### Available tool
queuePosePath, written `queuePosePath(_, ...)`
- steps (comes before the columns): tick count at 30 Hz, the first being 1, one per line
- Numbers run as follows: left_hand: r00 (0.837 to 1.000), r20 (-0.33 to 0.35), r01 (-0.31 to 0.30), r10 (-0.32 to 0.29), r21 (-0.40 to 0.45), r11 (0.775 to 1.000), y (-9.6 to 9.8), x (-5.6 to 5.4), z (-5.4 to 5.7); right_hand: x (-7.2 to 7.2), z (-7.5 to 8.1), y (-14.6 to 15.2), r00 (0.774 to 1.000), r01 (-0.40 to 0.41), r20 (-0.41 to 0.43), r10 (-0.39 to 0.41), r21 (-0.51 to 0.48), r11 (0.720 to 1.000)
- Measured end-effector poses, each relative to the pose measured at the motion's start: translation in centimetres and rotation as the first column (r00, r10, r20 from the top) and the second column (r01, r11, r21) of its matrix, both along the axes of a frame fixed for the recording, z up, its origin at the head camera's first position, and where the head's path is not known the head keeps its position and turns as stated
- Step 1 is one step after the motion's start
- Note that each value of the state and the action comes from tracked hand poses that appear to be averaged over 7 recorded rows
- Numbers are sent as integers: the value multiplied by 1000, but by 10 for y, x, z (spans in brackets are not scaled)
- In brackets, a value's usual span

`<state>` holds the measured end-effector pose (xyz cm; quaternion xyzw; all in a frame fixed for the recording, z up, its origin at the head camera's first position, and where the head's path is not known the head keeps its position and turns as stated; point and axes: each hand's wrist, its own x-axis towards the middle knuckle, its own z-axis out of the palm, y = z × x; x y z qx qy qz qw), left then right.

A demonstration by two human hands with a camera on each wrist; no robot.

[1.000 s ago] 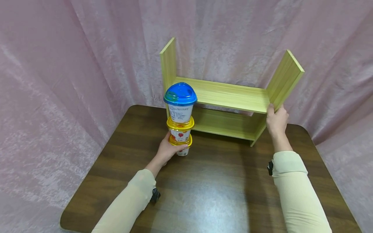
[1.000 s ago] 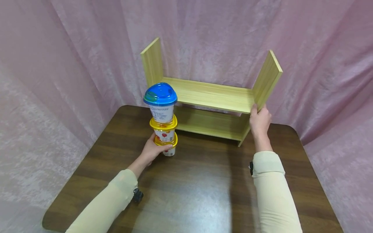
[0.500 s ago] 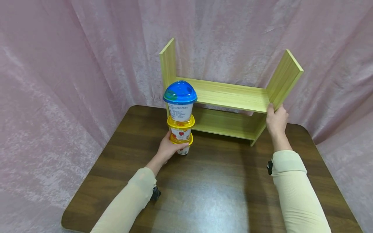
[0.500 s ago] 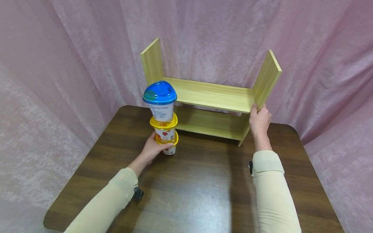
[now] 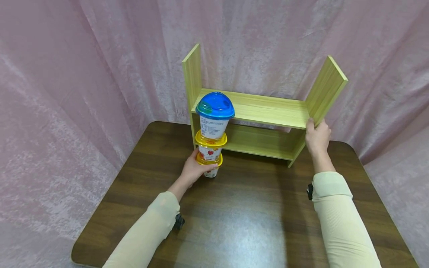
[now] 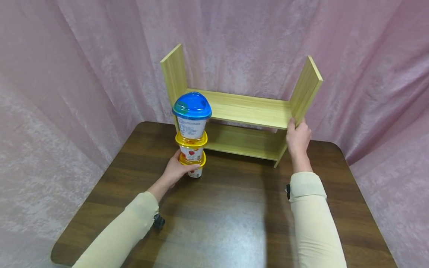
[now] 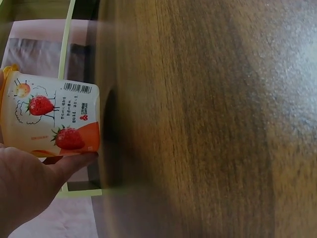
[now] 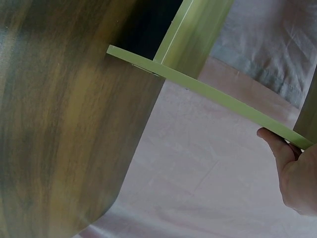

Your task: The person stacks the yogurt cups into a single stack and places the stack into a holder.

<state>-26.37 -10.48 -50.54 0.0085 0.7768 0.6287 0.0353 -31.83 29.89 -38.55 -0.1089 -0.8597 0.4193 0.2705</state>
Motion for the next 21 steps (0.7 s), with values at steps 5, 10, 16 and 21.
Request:
queuePosePath(5,1000,-11,20,-20,-1,1000,3,-1,3,-1,-1,1,1000,-3,-12,3,1,1000)
queuePosePath(10,999,-23,28,-28,-5,1000,6,-1,7,-1,-2,2,1000,-12,-9,12,-4,1000)
queuePosePath(16,998,-47,32,-33,-19,999,10,-3,12,-2,-1,2,1000,-20,-11,20,-11,1000)
queuePosePath(21,997,-63,52,-53,-14,999,13,-3,15,-2,-2,2,1000,-11,-14,11,-11,1000)
